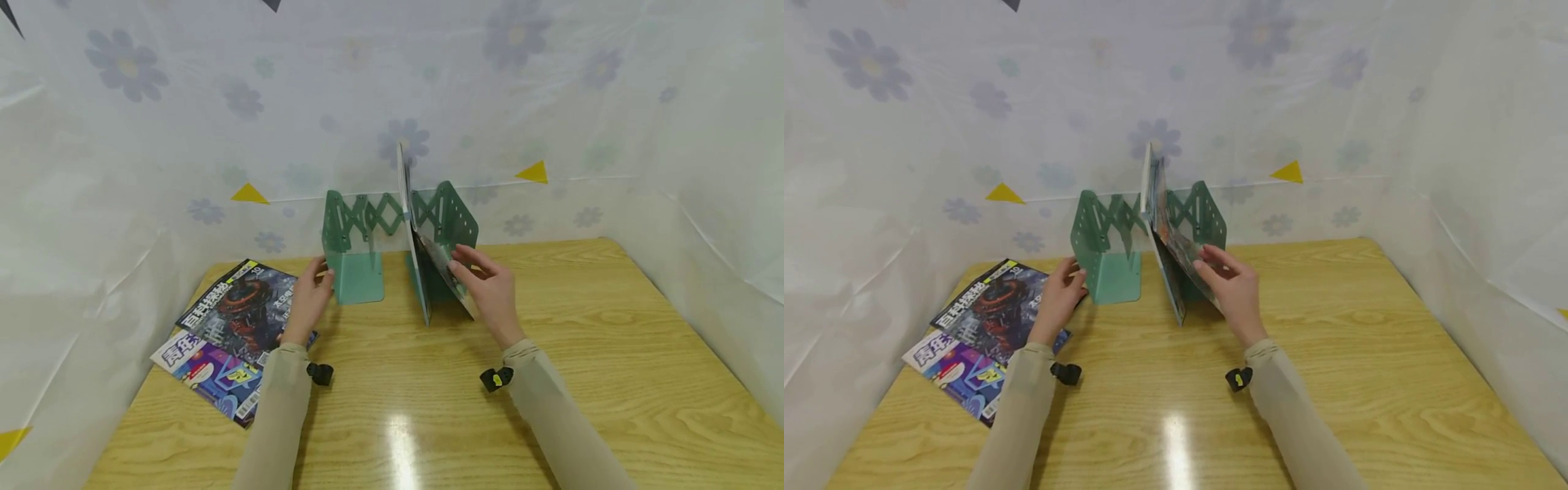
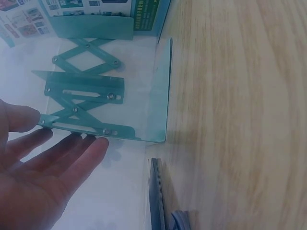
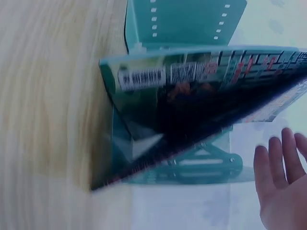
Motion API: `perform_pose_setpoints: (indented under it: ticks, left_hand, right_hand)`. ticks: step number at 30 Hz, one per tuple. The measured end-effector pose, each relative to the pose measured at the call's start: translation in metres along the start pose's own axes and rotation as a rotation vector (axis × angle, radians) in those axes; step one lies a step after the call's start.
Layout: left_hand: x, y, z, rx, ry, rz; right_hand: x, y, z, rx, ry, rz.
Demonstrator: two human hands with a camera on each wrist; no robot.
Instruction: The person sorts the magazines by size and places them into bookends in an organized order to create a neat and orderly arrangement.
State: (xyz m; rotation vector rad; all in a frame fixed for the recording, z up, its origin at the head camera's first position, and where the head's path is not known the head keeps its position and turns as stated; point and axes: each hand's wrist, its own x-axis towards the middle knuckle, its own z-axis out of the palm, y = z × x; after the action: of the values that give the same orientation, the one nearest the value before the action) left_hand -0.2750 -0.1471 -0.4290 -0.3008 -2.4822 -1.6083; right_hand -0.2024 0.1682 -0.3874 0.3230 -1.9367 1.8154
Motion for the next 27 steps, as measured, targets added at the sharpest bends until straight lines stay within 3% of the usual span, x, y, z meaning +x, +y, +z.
perform_pose_setpoints:
  ticks: [8,18,22,27]
  left_hand:
    - [0.003,0.0,0.001,0.0,0.0,0.004]
    - [0.003,0.0,0.001,0.003,0.004,0.007]
    - [0.002,0.001,0.001,-0.004,-0.002,0.012]
    - [0.002,-0.002,0.0,-0.006,0.001,0.008]
  right_hand:
    - [0.006,-0.001,-0.005,-0.1,0.142,-0.147]
    - [0.012,0.004,-0.017,-0.143,0.255,-0.125]
    - [0.015,0.008,-0.018,-0.138,0.265,-0.132]
    - [0.017,0.016,-0.017,-0.139,0.22,-0.129]
